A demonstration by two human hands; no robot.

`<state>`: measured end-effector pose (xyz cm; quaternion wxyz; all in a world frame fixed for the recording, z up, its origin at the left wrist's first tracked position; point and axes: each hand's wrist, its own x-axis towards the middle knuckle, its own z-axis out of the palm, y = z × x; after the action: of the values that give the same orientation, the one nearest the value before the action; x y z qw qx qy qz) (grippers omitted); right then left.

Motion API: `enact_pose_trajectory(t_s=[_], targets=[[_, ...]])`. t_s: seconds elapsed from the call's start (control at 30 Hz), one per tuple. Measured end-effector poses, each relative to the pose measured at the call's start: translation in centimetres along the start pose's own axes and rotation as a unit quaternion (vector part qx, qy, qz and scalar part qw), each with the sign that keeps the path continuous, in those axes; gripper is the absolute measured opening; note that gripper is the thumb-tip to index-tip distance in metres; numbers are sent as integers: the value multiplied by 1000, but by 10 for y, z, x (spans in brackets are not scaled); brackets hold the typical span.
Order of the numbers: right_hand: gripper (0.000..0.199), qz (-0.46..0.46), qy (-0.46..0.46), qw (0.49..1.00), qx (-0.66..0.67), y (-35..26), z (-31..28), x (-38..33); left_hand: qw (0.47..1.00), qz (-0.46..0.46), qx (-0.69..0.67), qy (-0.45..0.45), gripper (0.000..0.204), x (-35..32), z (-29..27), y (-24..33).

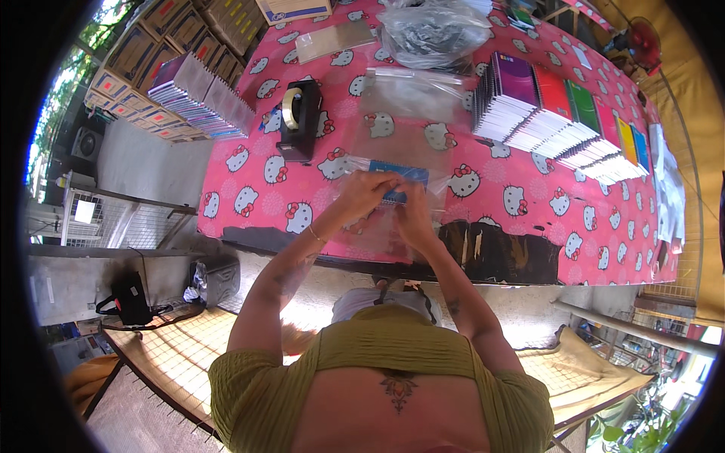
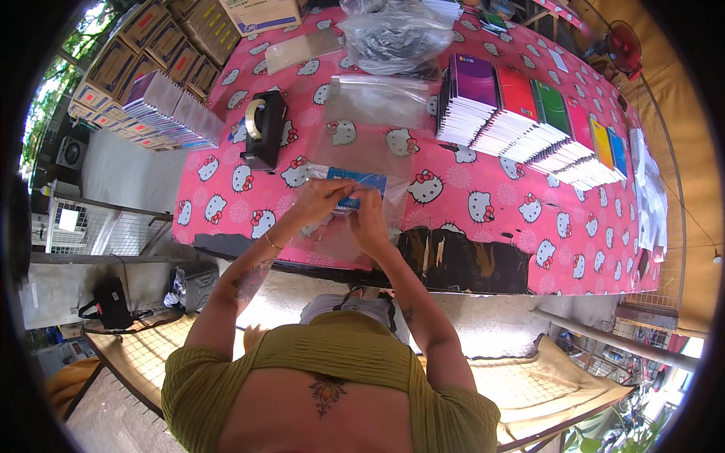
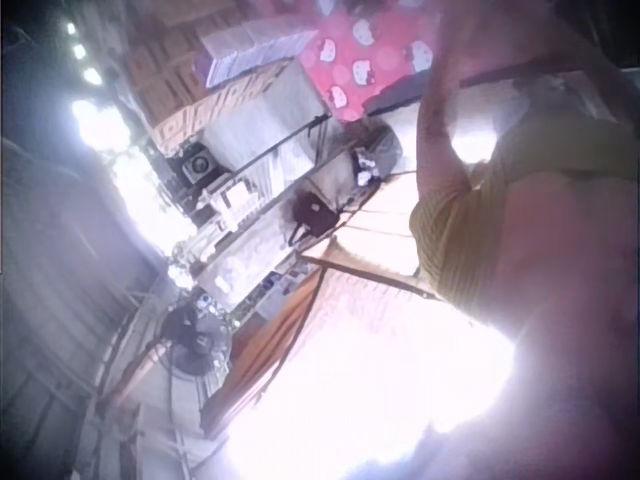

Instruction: The person places notebooks into plastic bags, uses a tape dispenser to seal the bags, and organizes stacks of colored notebooks on a table.

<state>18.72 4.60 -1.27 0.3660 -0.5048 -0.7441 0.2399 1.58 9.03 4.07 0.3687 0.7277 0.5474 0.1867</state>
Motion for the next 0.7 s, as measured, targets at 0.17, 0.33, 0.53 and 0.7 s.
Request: enact_pose_trajectory(t_s=[0.17,0.33,0.53,0.7], targets=[[61,-106,116,960,-233,-52,-45,9,949,230,174,128,29,-9,29,-30],[42,-182,13,935,-305,5,-31,3,925,237,242,174,30,-21,22,-8],[32,-199,5,938,-283,2,-35,4,881,44,244,402,27,-53,-58,-108],[26,-212,32,938,-273,-4,-38,3,871,-227,-333,281,26,-31,-150,-141]])
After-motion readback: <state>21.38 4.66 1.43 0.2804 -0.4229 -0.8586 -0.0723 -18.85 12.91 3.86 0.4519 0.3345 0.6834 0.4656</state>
